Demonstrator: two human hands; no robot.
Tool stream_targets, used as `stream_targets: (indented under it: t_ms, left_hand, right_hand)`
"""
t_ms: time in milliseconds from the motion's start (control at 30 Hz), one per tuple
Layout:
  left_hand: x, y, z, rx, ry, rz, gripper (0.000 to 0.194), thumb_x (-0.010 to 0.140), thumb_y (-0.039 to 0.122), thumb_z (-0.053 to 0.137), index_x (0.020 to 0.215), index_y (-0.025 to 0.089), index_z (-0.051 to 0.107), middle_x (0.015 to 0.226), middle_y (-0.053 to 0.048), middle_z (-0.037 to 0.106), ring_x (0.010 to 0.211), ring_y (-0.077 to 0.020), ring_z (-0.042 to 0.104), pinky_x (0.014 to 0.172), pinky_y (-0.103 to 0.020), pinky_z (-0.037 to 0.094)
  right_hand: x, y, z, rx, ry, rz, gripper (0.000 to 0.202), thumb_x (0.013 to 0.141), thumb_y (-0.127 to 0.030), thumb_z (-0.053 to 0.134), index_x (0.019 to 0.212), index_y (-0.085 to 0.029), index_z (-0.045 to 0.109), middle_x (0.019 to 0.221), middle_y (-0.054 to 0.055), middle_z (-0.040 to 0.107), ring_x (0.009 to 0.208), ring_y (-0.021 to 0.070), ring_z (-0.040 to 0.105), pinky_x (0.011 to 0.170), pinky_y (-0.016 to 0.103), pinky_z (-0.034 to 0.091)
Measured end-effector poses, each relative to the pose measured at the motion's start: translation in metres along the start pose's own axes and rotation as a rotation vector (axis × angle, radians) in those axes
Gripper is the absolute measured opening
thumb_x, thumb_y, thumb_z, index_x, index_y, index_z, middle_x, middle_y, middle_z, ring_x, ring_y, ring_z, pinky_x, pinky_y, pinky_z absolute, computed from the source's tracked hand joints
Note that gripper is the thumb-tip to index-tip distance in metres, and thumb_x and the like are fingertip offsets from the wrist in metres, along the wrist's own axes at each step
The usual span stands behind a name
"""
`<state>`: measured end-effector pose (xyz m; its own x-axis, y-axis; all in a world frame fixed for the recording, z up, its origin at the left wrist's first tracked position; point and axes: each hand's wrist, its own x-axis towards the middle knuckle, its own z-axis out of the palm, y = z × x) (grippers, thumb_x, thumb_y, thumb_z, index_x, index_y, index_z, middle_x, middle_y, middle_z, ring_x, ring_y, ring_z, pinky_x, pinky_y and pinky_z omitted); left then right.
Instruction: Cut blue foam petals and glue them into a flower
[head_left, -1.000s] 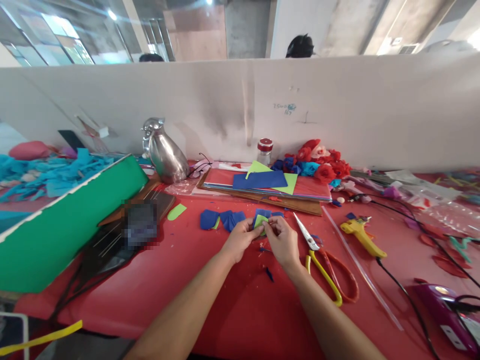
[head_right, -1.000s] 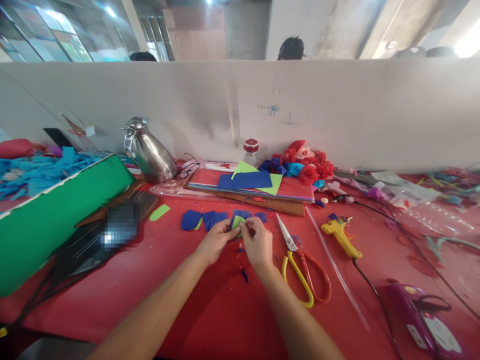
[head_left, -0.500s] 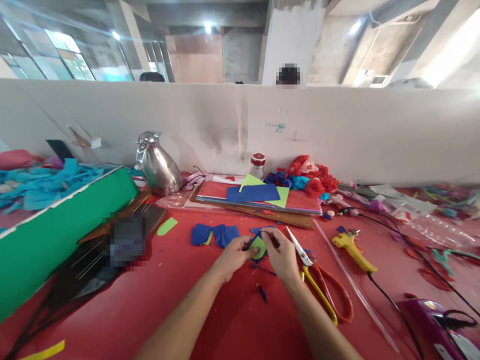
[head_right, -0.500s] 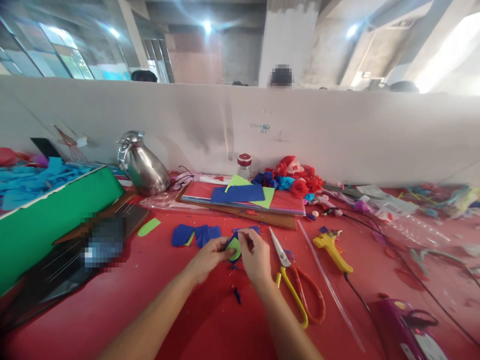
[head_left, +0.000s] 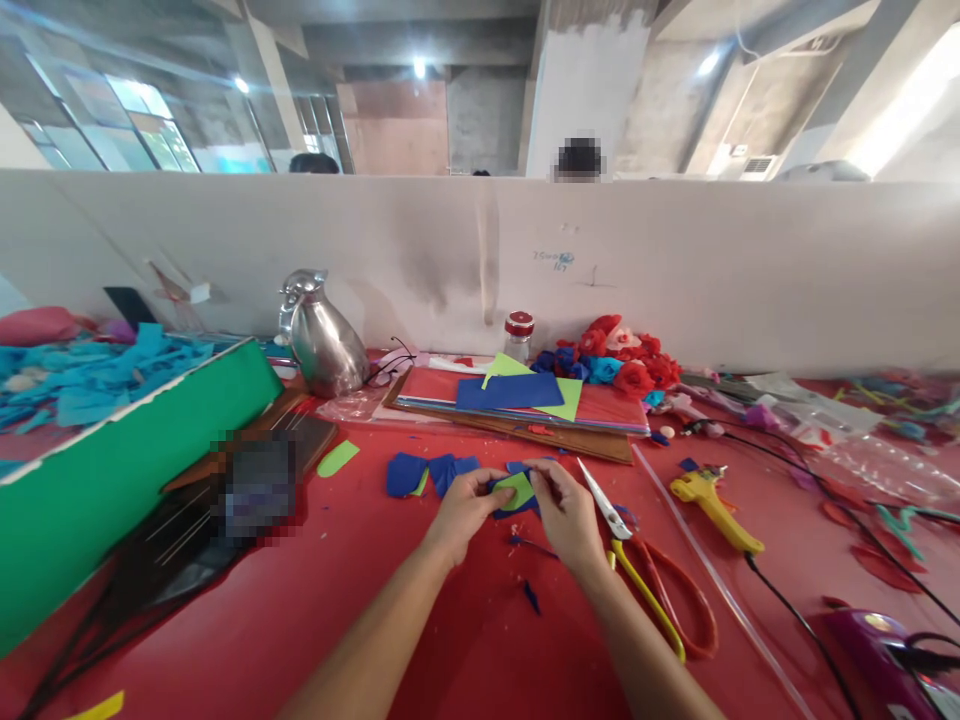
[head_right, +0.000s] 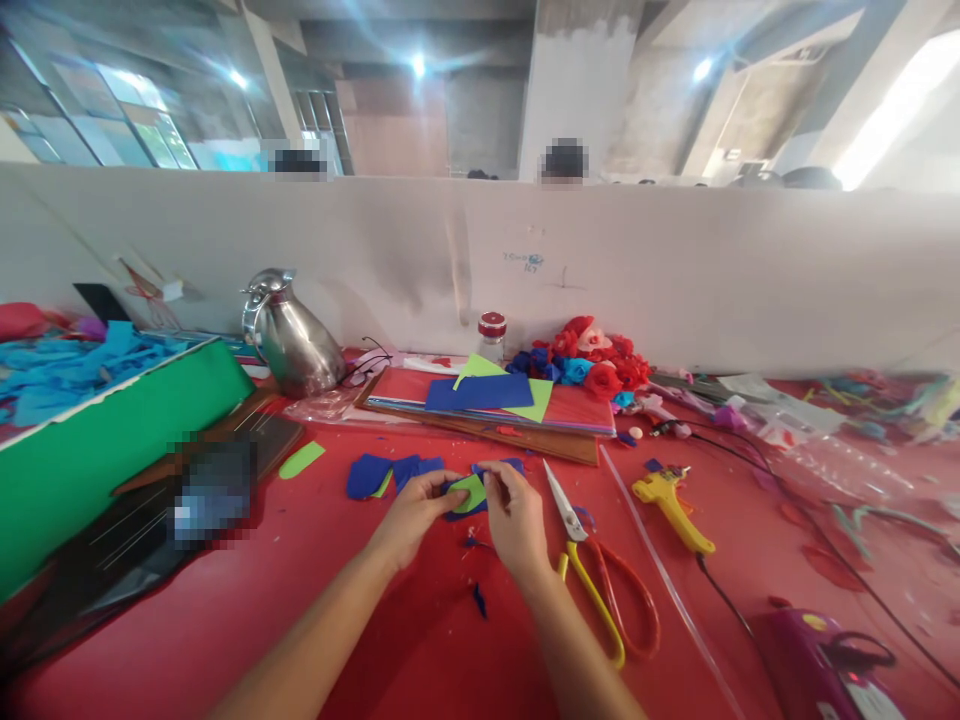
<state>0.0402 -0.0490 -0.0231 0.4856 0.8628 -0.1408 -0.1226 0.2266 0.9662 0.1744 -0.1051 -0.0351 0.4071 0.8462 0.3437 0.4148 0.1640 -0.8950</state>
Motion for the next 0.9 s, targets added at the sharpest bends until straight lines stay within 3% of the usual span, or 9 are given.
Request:
stream_targets:
  t_ms: [267, 533, 900]
  left_hand:
    - [-0.0009, 0.0039, 0.0017, -0.031, 0.038, 0.026, 0.032, 0.057, 0.026, 0.080, 0.085, 0.016, 0.068, 0.070, -0.002, 0.067, 0.067, -0.0146, 0.059, 0.069, -0.026, 0.044]
    - [-0.0017, 0.0062, 0.0033, 0.015, 0.056, 0.072, 0.025, 0.059, 0.022, 0.077, 0.081, 0.016, 0.067, 0.072, -0.002, 0.068, 0.069, -0.0143, 0.060, 0.069, -0.024, 0.046]
    - [-0.0020, 0.0074, 0.0040, 0.028, 0.064, 0.045, 0.029, 0.059, 0.022, 0.078, 0.085, 0.016, 0.066, 0.067, -0.002, 0.067, 0.066, -0.0152, 0.062, 0.070, -0.028, 0.048]
  right_hand:
    - [-0.0002, 0.0036, 0.0023, 0.048, 0.019, 0.033, 0.025, 0.084, -0.042, 0.052, 0.084, -0.020, 0.062, 0.078, 0.005, 0.067, 0.071, 0.0181, 0.062, 0.066, 0.028, 0.049]
    - [0.0015, 0.0043, 0.0003, 0.120, 0.024, 0.111, 0.027, 0.082, -0.046, 0.053, 0.081, -0.020, 0.060, 0.074, 0.003, 0.064, 0.068, 0.0169, 0.059, 0.063, 0.027, 0.048]
    - [0.0012, -0.0006, -0.0012, 0.266, -0.031, 0.137, 0.024, 0.078, -0.039, 0.058, 0.092, -0.019, 0.061, 0.088, 0.006, 0.068, 0.081, 0.0190, 0.064, 0.074, 0.031, 0.051]
